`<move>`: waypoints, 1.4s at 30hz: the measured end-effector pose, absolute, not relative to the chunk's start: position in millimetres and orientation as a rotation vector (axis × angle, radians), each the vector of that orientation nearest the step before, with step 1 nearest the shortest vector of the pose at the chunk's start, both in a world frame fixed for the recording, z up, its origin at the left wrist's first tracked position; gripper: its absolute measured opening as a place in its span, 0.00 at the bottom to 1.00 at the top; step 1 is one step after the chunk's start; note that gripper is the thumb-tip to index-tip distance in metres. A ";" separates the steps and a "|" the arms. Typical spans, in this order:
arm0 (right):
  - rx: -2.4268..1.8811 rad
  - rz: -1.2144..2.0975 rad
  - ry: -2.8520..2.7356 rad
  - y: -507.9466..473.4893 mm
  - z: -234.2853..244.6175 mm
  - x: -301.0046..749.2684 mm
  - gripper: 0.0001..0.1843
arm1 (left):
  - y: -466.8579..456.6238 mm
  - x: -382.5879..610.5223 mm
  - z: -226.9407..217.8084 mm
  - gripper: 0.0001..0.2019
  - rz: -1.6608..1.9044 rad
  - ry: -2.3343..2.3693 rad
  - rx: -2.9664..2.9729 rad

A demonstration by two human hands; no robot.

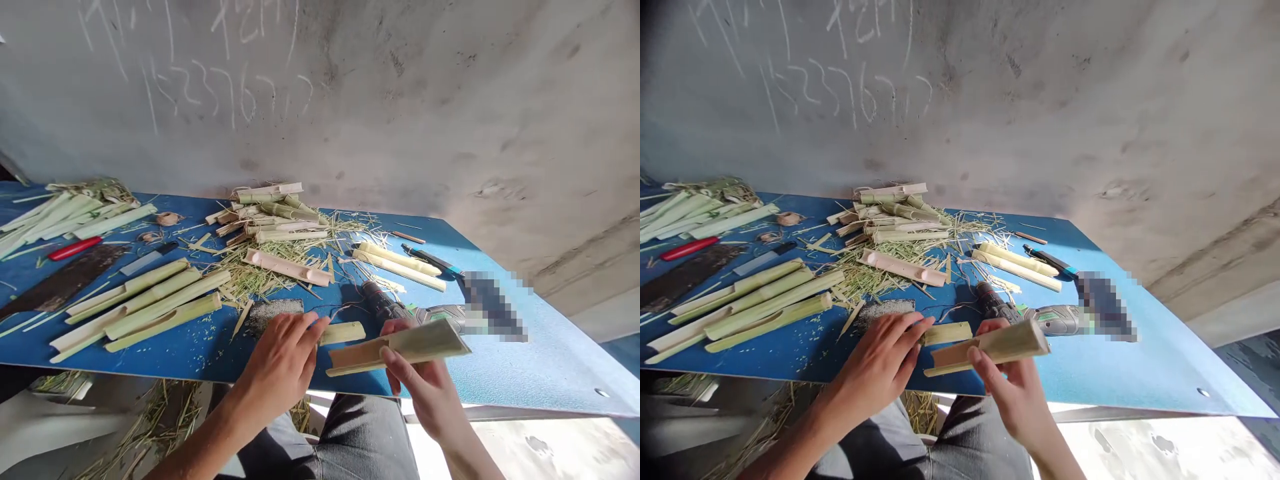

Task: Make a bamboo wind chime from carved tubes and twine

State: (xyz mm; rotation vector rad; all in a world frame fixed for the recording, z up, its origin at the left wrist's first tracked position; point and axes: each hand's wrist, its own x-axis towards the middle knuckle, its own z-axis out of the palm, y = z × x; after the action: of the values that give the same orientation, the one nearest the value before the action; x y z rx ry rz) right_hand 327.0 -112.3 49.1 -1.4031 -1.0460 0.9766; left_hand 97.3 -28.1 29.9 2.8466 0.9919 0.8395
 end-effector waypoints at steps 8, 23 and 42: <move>-1.204 1.242 -1.169 -134.3 22.3 292.4 0.24 | -57.0 96.4 37.4 0.26 0.898 0.711 2.803; -1.699 -0.431 -1.966 -114.4 50.6 432.3 0.18 | -29.8 64.5 26.9 0.16 0.792 0.865 3.246; -1.962 -0.421 -2.547 -72.4 70.3 448.2 0.26 | -48.9 135.8 28.1 0.15 0.461 0.991 2.950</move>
State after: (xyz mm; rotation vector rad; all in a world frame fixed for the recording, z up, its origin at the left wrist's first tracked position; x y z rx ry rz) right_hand 448.2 -72.4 70.3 -1.9623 -2.5466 -0.4209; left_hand 135.8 -48.9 28.1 2.9500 0.9906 0.4606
